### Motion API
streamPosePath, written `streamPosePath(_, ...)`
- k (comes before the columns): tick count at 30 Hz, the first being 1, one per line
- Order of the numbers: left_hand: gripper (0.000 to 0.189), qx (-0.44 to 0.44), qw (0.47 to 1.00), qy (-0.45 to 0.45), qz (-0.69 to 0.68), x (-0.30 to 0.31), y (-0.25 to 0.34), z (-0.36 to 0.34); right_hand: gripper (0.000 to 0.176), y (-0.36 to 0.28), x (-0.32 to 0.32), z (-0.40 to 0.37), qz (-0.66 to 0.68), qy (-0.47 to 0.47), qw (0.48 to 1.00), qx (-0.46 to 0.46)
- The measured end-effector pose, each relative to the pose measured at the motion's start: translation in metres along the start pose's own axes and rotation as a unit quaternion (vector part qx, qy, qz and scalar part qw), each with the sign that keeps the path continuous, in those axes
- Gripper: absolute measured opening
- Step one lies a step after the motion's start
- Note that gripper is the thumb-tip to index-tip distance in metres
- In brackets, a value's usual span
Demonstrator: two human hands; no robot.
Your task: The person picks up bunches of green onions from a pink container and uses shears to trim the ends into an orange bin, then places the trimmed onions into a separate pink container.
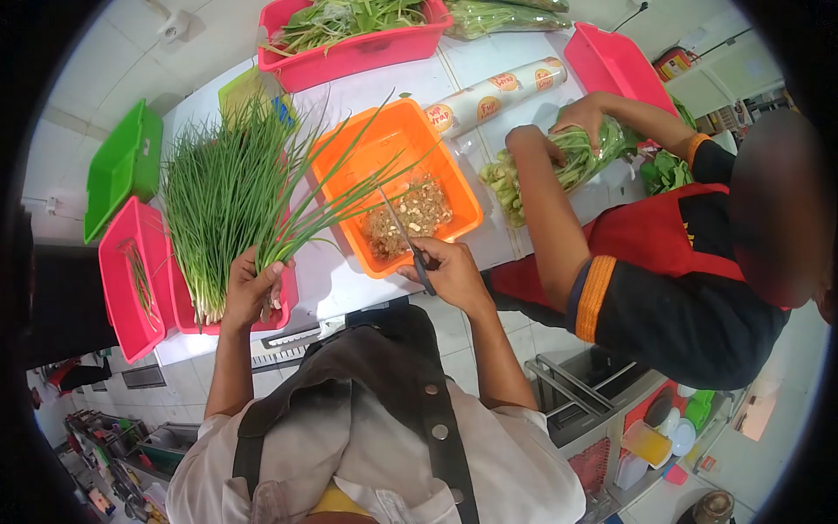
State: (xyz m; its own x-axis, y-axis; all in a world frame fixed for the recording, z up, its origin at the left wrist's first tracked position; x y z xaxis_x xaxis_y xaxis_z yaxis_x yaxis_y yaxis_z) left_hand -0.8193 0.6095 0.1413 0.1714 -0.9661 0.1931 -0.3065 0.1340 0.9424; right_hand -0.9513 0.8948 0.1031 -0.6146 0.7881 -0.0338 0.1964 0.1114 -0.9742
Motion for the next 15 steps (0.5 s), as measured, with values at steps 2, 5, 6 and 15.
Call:
streamPosePath(2, 0.018, 0.009, 1.000, 0.000, 0.022, 0.000, 0.001, 0.001, 0.042, 0.005, 0.007, -0.001, 0.046, 0.019, 0.998, 0.030)
streamPosePath(5, 0.019, 0.004, 0.999, -0.014, 0.028, -0.001, -0.003, 0.003, 0.043, -0.008, 0.018, -0.008, 0.064, 0.019, 0.998, 0.020)
streamPosePath(6, 0.020, 0.000, 0.999, -0.022, 0.026, -0.002, -0.003, 0.004, 0.043, -0.013, 0.022, -0.009, 0.061, 0.014, 0.998, 0.007)
streamPosePath(15, 0.020, -0.017, 0.998, -0.051, 0.023, -0.019, 0.006, 0.008, 0.043, -0.004, 0.019, -0.010, 0.071, -0.039, 0.997, -0.009)
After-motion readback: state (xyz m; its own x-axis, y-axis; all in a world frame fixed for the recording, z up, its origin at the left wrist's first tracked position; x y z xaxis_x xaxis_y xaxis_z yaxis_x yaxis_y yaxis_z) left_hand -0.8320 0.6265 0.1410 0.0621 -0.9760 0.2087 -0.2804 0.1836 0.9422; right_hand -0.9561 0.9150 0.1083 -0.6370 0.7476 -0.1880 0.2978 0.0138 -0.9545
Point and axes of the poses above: each hand's wrist, its own z-axis towards the middle knuckle, its own x-axis out of the back of the hand, y = z × x, the point moved 7 cm from there along z, towards the middle knuckle, and after that the axes turned 15 degrees about z, right-handed, at the moved point
